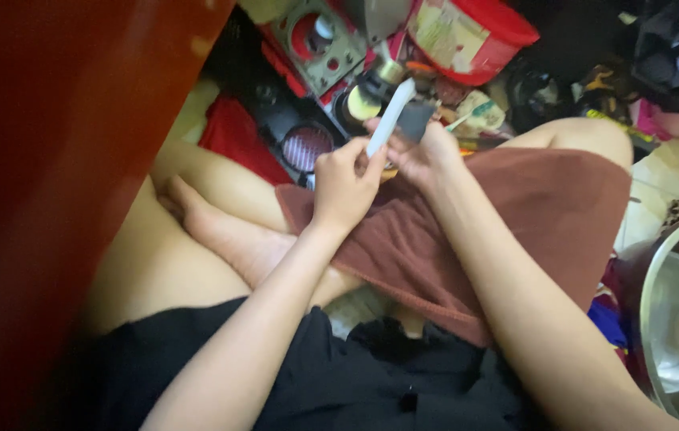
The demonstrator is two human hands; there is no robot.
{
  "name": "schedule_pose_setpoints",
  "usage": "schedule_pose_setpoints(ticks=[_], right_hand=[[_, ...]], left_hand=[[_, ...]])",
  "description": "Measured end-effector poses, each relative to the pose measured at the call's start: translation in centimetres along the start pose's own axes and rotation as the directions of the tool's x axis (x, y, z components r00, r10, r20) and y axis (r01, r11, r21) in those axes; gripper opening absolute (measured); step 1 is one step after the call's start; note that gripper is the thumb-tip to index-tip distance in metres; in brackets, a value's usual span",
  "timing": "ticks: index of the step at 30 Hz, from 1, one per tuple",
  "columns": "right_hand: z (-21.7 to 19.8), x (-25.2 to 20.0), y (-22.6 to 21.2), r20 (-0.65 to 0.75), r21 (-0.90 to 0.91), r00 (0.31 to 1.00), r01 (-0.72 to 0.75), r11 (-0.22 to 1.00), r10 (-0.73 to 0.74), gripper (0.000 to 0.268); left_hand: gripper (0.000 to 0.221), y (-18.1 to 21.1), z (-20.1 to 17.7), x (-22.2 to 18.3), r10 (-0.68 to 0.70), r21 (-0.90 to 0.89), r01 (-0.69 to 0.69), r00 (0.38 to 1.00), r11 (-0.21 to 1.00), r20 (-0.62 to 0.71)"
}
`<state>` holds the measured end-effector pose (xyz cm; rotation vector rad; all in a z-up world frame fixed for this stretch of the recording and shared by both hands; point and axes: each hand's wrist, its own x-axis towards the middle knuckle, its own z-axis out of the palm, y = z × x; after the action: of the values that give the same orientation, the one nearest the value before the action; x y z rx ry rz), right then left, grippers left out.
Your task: Cleaning a white plastic component with a cloth and then assembling it into a black plastic housing.
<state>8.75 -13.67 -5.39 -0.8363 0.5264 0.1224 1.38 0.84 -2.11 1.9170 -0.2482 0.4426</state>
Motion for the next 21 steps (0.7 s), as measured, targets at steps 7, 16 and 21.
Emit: schedule_pose_setpoints(ticks=[7, 16, 21], right_hand=[[4.2, -6.1, -1.9, 0.058, -0.047, 0.998, 0.025, 0.999, -0.022, 0.064], [3.6, -5.3, -1.2, 0.008, -0.327, 0.992, 0.123, 0.937, -0.127, 0.034], [3.7, -6.3, -1.8, -0.083, -0.239, 0.985, 0.125, 0.963, -0.149, 0.039]], left_hand=[[0.014, 0.7, -0.1, 0.2, 0.024, 0.125, -0.015, 0.997, 0.992, -0.071], [0.016, 0.4, -0.5, 0.6, -0.079, 0.031, 0.086, 0.982, 0.996, -0.169], [0.023, -0.5, -1.0, 1.0, -0.427, -0.347, 0.330, 0.869, 0.878, -0.252]])
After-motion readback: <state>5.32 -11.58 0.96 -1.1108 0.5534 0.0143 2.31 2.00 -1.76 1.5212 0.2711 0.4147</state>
